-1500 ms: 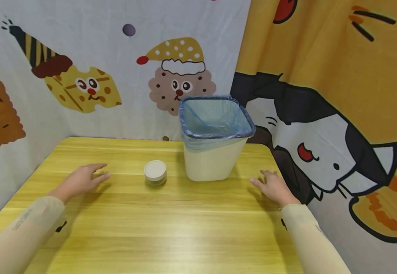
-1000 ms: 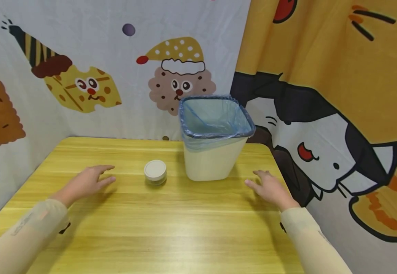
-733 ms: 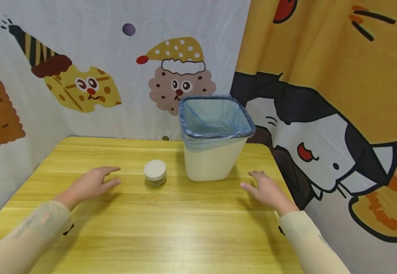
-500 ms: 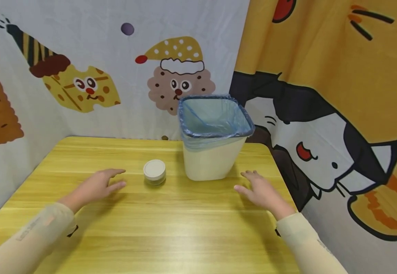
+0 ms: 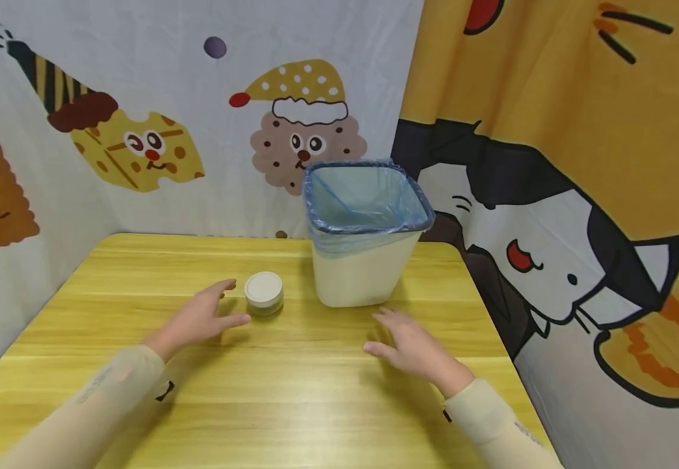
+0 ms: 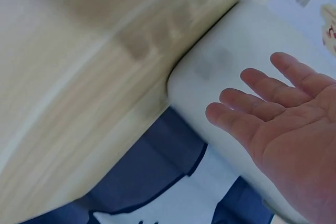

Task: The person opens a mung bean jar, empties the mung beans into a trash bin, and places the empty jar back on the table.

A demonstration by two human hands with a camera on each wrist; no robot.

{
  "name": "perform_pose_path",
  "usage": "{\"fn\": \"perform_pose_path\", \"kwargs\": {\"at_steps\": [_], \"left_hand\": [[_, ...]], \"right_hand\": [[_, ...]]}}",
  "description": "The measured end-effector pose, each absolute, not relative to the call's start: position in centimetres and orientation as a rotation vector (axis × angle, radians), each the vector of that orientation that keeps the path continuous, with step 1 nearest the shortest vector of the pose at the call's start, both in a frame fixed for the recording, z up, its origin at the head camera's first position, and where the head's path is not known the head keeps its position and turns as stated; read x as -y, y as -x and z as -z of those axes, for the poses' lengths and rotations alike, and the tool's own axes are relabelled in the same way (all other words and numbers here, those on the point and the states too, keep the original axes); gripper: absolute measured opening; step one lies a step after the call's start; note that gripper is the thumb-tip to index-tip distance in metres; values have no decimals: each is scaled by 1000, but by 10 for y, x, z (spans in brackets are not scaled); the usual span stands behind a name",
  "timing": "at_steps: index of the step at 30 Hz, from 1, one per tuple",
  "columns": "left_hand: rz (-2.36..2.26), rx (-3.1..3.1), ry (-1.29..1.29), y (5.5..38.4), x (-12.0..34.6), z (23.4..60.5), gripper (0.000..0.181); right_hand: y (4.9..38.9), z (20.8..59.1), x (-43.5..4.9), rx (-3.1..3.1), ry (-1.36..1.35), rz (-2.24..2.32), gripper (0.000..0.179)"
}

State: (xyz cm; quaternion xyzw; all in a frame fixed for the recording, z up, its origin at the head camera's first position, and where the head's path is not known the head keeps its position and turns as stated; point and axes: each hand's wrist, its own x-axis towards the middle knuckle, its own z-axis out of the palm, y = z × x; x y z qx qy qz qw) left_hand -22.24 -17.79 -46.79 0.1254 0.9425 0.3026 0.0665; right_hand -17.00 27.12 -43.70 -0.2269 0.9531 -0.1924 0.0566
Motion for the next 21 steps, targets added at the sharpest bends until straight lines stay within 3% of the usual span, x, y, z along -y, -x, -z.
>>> {"fn": "perform_pose_path", "kwargs": {"at_steps": [12,21], "left_hand": [[-1471,-2589,38,234,124,490,108],[-1740,-2477,161,241,110,506,107]], "right_hand": [[163,446,-259,-2816,692,645,71],[161,448,-259,-2810,700,656,71]]}}
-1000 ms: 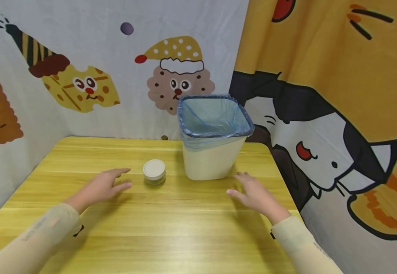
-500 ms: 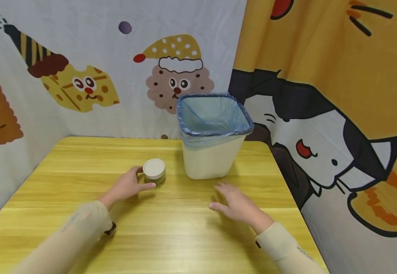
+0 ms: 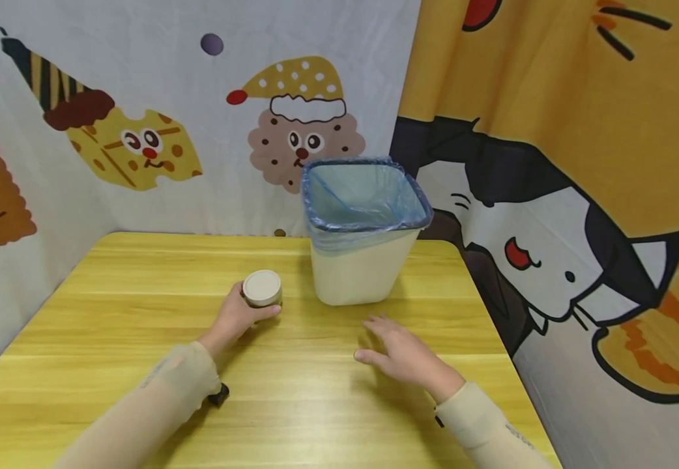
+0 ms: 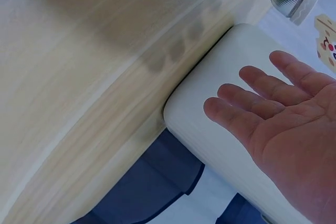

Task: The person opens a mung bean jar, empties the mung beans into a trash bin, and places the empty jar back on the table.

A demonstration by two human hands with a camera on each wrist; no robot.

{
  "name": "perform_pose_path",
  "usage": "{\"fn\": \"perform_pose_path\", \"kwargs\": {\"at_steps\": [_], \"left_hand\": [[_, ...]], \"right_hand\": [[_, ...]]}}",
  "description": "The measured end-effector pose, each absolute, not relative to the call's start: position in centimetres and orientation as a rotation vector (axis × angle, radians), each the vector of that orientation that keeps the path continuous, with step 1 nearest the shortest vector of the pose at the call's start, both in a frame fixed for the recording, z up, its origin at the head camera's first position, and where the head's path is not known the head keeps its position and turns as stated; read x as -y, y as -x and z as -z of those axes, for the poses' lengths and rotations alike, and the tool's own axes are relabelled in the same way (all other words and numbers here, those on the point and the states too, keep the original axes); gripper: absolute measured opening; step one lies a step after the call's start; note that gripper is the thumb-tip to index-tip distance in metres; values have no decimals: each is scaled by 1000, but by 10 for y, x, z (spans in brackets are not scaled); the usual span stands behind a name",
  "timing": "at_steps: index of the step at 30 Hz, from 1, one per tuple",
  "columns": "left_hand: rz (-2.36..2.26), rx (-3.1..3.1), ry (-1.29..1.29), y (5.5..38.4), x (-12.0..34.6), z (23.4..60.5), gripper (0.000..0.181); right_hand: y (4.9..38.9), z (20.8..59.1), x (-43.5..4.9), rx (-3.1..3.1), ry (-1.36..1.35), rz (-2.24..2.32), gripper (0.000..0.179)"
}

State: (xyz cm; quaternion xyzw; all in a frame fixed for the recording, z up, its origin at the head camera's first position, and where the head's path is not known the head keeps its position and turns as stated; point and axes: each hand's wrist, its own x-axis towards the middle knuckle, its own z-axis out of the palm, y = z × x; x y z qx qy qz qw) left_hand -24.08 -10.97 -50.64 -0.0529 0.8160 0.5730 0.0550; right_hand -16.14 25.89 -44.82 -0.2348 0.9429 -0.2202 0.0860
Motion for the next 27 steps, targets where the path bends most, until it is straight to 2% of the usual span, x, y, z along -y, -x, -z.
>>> {"fn": "perform_pose_path", "kwargs": {"at_steps": [13,27], "left_hand": [[-1948,-2357,322,235,101,503,97],[-2099,-2211,-120,186,97,446,90]], "right_hand": [[160,448,-251,-2776,714,749,64],[156,435,-224,-2593,784,1027,55]]}}
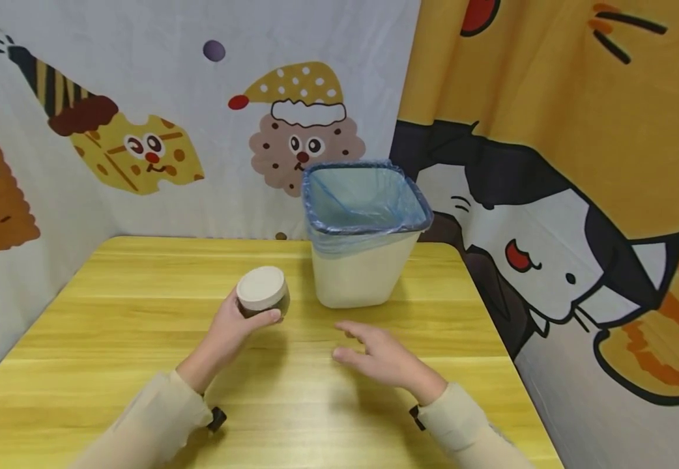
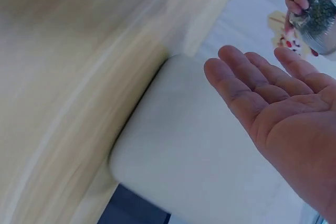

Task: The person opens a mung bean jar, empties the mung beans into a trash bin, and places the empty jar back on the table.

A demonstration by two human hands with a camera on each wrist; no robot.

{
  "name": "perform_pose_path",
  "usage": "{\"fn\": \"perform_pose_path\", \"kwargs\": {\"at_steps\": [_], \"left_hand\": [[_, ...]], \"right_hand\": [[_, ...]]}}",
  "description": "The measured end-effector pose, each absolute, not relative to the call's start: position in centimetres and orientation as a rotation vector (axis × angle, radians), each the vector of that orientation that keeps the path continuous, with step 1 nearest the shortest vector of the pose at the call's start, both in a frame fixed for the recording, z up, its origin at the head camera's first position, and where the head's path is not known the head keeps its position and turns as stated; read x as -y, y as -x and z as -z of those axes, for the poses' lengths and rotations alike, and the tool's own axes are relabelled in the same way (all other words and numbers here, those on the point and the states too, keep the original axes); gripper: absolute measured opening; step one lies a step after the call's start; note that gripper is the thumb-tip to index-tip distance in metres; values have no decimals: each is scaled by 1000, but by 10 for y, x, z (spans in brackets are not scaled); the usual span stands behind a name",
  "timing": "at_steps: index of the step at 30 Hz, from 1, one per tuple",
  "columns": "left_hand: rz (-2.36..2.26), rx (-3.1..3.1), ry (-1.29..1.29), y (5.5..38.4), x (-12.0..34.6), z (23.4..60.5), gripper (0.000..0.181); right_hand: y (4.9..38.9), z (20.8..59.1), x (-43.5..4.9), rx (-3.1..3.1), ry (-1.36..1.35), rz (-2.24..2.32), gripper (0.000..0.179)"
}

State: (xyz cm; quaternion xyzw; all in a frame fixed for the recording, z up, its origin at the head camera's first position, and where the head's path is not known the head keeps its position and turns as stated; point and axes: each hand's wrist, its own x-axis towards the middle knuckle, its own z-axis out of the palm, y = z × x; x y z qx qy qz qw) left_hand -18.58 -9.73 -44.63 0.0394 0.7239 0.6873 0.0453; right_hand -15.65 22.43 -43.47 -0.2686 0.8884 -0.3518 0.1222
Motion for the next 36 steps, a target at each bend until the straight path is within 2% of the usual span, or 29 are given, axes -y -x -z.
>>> {"fn": "perform_pose_path", "kwargs": {"at_steps": [6,10,15,20,27,31,36], "left_hand": [[-2097,-2266,-322,160,92,435,84],[-2039,-2395,-412,147,90,434,87],[-1867,-2604,-484,138,86,435,94],[-1714,-2789,-578,134,79,436,91],[-1558,-2919,-658,130,70,435,92],[-1527,-2916,-637,131,65,434,93],[-1467,-2963,-595,132,54,434,81]], "right_hand": [[154,423,-210,-2507,760,1123,55],[153,413,-201,-2449,772,1277,59],[150,402,-186,-2495,792,1420,74],[151,391,-168,-2656,852,1366,84],[151,386,-148,-2844,886,1085,81],[149,388,-138,-2878,774,1012,74],[148,393,-121,-2937,556,1002,67]]}}
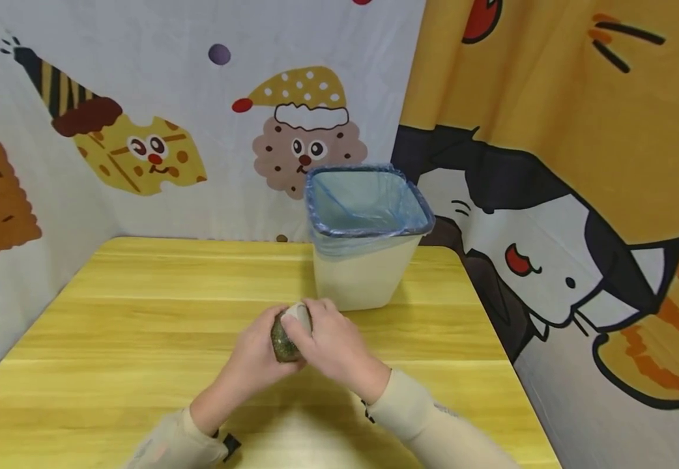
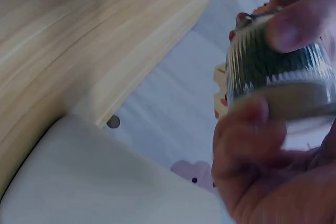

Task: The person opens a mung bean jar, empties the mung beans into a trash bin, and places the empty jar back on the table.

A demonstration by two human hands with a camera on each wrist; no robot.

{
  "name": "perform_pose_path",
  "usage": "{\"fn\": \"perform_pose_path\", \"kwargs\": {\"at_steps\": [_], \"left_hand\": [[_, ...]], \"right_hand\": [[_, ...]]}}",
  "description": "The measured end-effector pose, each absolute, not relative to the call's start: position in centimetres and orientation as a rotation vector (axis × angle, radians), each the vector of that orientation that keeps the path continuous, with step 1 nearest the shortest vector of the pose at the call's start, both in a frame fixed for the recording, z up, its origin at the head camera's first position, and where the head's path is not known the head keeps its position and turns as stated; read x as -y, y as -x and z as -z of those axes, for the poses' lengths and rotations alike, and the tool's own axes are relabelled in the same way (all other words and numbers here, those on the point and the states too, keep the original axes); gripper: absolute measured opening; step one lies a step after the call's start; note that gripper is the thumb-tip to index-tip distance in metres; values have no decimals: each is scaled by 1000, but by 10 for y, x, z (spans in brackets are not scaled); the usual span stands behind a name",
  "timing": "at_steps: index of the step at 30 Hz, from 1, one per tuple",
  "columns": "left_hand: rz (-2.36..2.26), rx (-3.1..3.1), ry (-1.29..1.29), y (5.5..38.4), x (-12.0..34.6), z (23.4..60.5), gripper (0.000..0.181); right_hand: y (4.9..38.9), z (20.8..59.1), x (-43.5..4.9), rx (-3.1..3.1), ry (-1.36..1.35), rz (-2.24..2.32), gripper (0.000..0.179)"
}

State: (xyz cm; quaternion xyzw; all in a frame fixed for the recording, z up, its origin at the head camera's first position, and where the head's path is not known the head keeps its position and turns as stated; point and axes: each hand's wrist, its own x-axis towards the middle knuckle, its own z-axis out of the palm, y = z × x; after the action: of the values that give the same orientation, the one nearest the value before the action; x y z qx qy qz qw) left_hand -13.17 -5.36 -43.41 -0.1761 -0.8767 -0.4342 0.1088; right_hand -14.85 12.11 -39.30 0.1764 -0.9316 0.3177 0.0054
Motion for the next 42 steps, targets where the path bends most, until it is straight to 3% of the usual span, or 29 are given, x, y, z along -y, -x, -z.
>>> {"fn": "perform_pose_path", "kwargs": {"at_steps": [7,14,33,37,40,42], "left_hand": [[1242,2668,381,133,45,436,70],[1314,2676,384,134,52,442,76],[1335,2636,782,147,68,432,61],[1576,2683,874,160,72,429,71],[1939,2614,899,166,74,429,86],[2200,2498,870,166,72,433,85]], "right_hand": [[153,398,-106,2883,-404,-917,54],[154,407,-105,2770,-499,-898,45],[157,419,-121,2243,-924,-706,50],[158,409,-126,2323,-887,-727,53],[158,399,-129,2531,-713,-892,51],[158,395,-131,2643,-559,-1031,49]]}}
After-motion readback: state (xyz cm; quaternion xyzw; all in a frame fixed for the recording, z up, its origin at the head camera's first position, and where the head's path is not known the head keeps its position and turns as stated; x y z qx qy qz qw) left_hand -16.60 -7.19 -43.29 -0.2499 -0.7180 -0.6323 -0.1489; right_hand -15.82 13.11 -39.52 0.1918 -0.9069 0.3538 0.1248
